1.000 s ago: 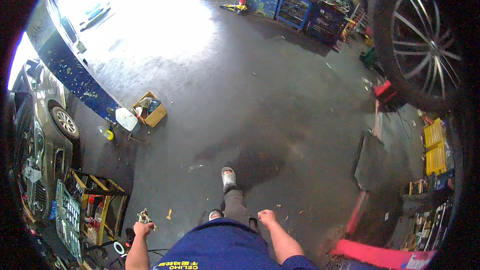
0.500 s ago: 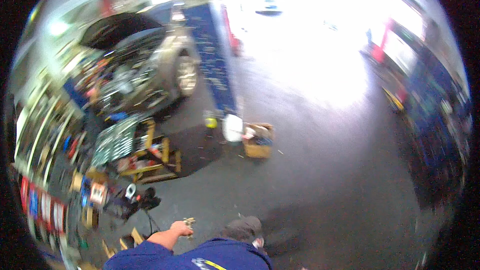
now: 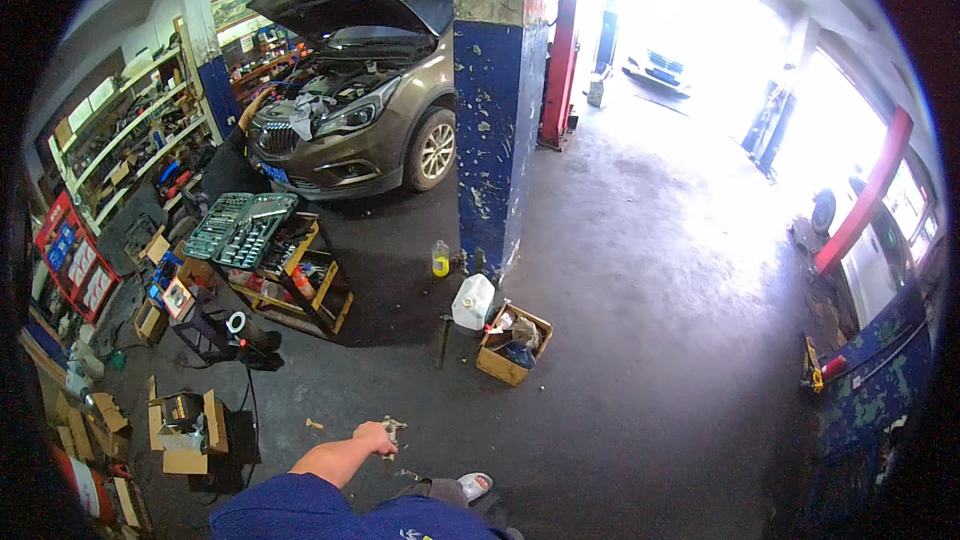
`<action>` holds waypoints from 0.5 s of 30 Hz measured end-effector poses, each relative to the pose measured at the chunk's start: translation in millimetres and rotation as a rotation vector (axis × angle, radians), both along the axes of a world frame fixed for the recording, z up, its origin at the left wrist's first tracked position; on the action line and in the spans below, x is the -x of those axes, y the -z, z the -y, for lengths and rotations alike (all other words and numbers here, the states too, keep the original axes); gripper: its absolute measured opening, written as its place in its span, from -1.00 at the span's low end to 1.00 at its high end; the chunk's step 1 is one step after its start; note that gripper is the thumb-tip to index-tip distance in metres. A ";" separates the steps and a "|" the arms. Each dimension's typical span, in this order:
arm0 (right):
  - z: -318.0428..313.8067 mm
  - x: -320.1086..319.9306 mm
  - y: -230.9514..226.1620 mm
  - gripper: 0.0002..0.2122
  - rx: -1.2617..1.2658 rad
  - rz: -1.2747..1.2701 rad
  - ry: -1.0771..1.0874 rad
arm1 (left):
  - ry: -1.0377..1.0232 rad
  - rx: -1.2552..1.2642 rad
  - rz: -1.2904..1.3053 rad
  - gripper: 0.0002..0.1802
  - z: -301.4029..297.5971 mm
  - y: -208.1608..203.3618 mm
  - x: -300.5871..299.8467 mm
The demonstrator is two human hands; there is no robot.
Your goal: The person walks through a cluttered auto repair shop, picks up various car parts and tools from cardboard boxes on the floor, and places them into other boxes or on the floor. The person handles items such as a shock absorber, a metal bracket, and a plastic cover, moving them between locations within the shop.
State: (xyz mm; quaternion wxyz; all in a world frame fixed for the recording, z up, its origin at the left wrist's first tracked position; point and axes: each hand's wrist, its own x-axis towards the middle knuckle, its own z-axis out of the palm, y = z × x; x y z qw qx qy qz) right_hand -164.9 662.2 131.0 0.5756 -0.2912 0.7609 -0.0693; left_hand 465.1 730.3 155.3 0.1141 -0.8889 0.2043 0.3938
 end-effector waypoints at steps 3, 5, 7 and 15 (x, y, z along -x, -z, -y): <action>67.2 18.2 16.9 -0.68 -0.059 0.009 -0.056 | -0.053 0.041 0.017 -0.36 40.6 -13.3 9.8; 116.8 34.3 37.7 -0.71 -0.046 -0.055 -0.149 | -0.013 0.058 0.101 -0.37 56.8 -16.5 23.4; 161.9 54.6 57.7 -0.74 -0.006 -0.004 -0.088 | -0.132 0.080 0.111 -0.35 63.3 -18.0 39.8; 325.3 163.2 115.2 -0.82 0.145 0.108 -0.138 | -0.285 -0.025 0.175 -0.29 56.7 -5.0 153.4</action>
